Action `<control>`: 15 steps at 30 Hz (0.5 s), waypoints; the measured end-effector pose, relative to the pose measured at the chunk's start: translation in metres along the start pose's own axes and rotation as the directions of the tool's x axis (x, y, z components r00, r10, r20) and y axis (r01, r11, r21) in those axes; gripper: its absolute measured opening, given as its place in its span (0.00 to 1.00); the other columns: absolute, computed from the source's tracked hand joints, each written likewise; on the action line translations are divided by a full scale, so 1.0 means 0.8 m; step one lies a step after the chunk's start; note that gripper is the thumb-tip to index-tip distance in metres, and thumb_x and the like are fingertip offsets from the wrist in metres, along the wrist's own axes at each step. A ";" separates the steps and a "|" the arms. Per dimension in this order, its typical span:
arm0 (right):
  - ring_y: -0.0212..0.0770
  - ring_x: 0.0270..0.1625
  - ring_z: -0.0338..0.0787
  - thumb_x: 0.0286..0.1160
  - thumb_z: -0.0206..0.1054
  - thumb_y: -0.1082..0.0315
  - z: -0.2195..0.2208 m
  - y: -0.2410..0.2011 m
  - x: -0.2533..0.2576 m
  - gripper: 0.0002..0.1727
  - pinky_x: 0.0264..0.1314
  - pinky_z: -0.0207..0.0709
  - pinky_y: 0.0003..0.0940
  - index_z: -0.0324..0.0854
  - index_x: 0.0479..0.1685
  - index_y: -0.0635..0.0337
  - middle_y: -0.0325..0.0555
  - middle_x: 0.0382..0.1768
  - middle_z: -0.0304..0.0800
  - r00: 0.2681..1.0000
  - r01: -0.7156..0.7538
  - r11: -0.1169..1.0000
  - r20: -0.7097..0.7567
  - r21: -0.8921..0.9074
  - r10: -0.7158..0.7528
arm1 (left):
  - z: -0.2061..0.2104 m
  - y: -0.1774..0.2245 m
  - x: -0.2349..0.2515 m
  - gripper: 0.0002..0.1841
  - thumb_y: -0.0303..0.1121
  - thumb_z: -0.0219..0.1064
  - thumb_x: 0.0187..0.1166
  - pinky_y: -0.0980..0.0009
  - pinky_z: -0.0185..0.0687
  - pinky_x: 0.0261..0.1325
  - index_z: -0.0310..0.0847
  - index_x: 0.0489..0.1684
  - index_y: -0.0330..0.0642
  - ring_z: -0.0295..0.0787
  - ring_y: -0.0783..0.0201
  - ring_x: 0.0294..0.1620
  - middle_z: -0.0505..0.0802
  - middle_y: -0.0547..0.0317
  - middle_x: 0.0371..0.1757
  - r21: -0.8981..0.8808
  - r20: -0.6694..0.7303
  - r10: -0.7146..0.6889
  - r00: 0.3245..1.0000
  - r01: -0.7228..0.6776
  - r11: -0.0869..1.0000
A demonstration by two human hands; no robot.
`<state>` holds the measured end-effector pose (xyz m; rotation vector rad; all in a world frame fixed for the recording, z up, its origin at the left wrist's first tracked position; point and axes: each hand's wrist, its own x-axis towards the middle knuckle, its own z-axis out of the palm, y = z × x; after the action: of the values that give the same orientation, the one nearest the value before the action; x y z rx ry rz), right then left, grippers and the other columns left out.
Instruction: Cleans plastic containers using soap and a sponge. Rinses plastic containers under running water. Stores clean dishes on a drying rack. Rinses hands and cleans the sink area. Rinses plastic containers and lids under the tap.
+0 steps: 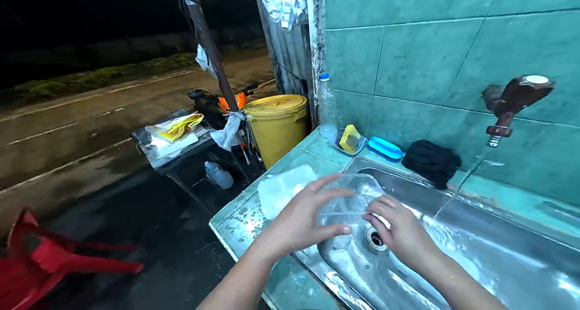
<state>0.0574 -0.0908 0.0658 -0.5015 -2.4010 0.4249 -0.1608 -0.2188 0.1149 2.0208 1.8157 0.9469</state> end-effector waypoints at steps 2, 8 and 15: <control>0.53 0.59 0.93 0.78 0.68 0.65 0.012 -0.014 0.011 0.09 0.60 0.88 0.50 0.92 0.45 0.58 0.53 0.54 0.92 0.995 0.063 0.998 -0.082 -0.013 -0.064 | 0.001 0.000 -0.007 0.12 0.42 0.71 0.80 0.38 0.74 0.75 0.93 0.55 0.55 0.86 0.57 0.71 0.89 0.61 0.71 0.208 -0.012 0.091 0.996 -0.086 0.974; 0.65 0.80 0.77 0.78 0.70 0.54 -0.017 0.024 -0.029 0.35 0.78 0.73 0.62 0.73 0.82 0.61 0.65 0.80 0.73 0.962 -0.246 0.959 0.081 -0.140 0.259 | -0.047 -0.077 -0.041 0.11 0.39 0.66 0.81 0.52 0.84 0.69 0.94 0.50 0.49 0.89 0.60 0.66 0.92 0.61 0.64 0.313 -0.416 0.096 0.904 0.043 0.949; 0.67 0.79 0.77 0.87 0.62 0.62 -0.008 0.077 -0.117 0.25 0.81 0.68 0.62 0.77 0.75 0.70 0.69 0.76 0.77 0.323 -0.496 0.711 0.655 -0.498 0.683 | -0.013 -0.128 -0.066 0.12 0.40 0.65 0.83 0.50 0.83 0.71 0.93 0.54 0.49 0.87 0.56 0.69 0.88 0.54 0.70 0.239 -0.294 -0.078 0.953 0.152 0.959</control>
<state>0.1444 -0.0784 -0.0043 -1.6649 -3.0821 0.8903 -0.2479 -0.2527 0.0464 1.9750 2.2923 1.0557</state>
